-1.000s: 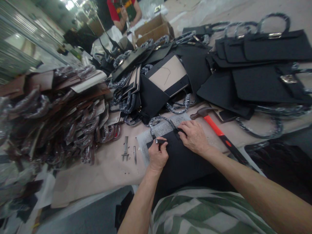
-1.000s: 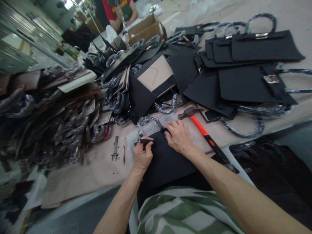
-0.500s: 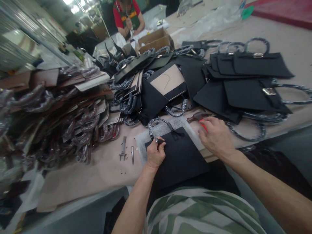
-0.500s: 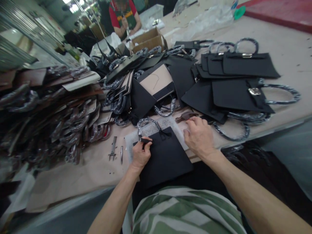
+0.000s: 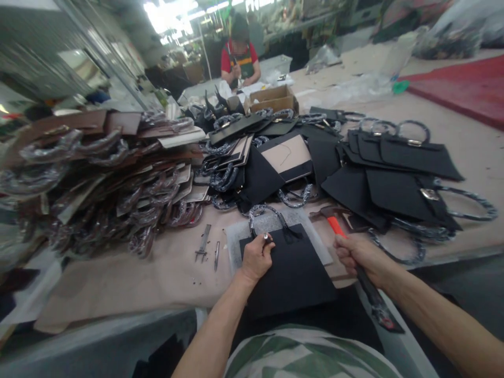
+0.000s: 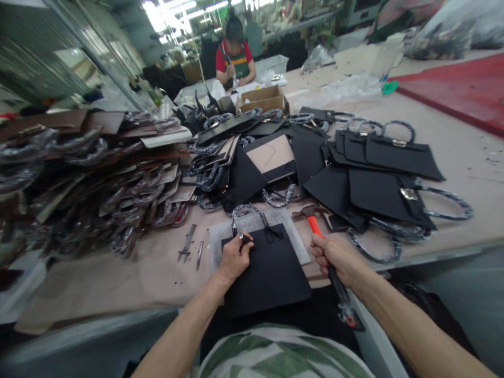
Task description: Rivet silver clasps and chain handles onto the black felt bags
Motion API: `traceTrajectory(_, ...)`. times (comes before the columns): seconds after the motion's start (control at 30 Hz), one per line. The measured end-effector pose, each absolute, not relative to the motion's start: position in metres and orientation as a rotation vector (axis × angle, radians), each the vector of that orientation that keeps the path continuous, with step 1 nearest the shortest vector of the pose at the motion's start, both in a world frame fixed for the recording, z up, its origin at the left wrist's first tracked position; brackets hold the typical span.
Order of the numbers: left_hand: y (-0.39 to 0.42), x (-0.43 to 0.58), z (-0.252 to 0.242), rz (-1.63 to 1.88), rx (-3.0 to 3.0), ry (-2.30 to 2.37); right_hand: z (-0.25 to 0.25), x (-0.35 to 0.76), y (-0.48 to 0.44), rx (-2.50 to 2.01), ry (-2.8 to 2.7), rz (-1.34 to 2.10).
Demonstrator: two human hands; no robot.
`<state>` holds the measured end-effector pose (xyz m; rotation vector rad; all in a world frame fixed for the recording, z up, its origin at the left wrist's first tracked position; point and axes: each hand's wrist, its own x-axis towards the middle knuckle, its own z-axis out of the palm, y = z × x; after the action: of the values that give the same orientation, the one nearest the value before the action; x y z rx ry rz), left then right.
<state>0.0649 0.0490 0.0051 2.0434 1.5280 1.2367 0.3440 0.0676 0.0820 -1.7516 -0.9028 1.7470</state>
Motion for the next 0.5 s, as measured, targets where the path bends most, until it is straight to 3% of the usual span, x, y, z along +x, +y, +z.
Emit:
traceTrajectory(0.17,0.05,0.066,0.006,1.263,2.067,1.533,0.15,0.313,0.047,-1.644,-1.527,1.165)
traceTrajectory(0.27,0.05,0.066,0.005,1.254,2.078,1.558,0.163,0.299,0.039,-1.598,-2.004,0.706)
traceTrajectory(0.4,0.051,0.066,0.003,1.248,2.099,1.564,0.164,0.291,0.04,-1.649,-2.492,0.524)
traceTrajectory(0.5,0.05,0.067,0.001,1.24,2.089,1.573,0.189,0.287,0.043,-1.527,-2.45,0.391)
